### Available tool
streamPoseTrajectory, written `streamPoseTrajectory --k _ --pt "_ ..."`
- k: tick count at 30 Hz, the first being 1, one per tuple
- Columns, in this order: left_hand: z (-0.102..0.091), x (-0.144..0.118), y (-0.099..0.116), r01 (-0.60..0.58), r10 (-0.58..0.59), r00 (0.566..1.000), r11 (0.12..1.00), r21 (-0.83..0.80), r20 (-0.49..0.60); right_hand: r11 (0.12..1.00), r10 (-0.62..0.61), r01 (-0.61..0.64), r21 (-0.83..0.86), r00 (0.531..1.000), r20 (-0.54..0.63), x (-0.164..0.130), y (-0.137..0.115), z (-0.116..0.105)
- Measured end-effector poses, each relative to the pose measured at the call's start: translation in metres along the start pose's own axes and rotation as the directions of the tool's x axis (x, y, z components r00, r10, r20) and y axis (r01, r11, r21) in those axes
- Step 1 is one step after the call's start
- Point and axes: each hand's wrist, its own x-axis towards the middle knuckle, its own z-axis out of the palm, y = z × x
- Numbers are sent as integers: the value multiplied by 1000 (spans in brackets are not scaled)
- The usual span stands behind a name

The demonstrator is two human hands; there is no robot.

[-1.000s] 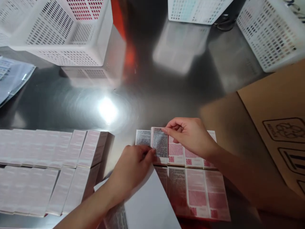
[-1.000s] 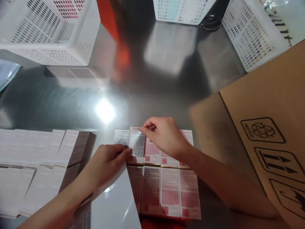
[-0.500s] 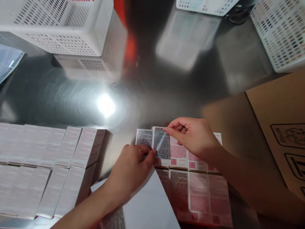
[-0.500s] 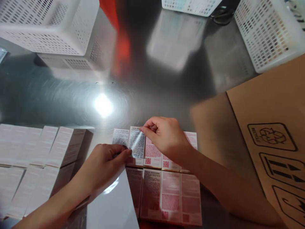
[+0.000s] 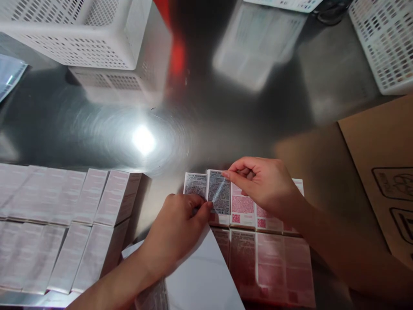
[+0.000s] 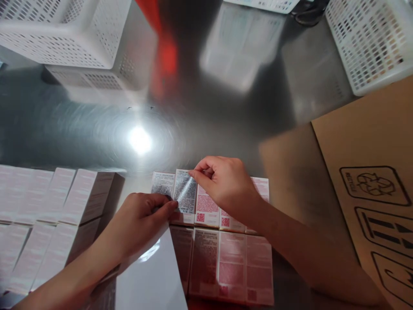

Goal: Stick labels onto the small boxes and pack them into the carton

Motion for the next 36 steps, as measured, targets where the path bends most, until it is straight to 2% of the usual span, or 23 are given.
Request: streamPoseTrajectory --k 8,20,27,32,36 --pt "-1 0 2 9 -9 1000 1000 -2 2 1000 -8 8 -4 1000 0 0 0 0" --pt "-2 2 5 -33 38 999 989 145 -32 1000 6 -6 -7 1000 -17 -1 -5 0" --pt "-1 -8 10 22 -5 997 976 216 -80 995 -73 78 61 994 -84 -3 0 1" --pt "4 -19 8 -11 34 995 974 225 -98 990 -133 131 -45 990 -42 -6 -4 -4" --pt "7 -32 2 -67 91 977 990 128 -194 962 -235 235 -136 972 19 -17 -10 -10"
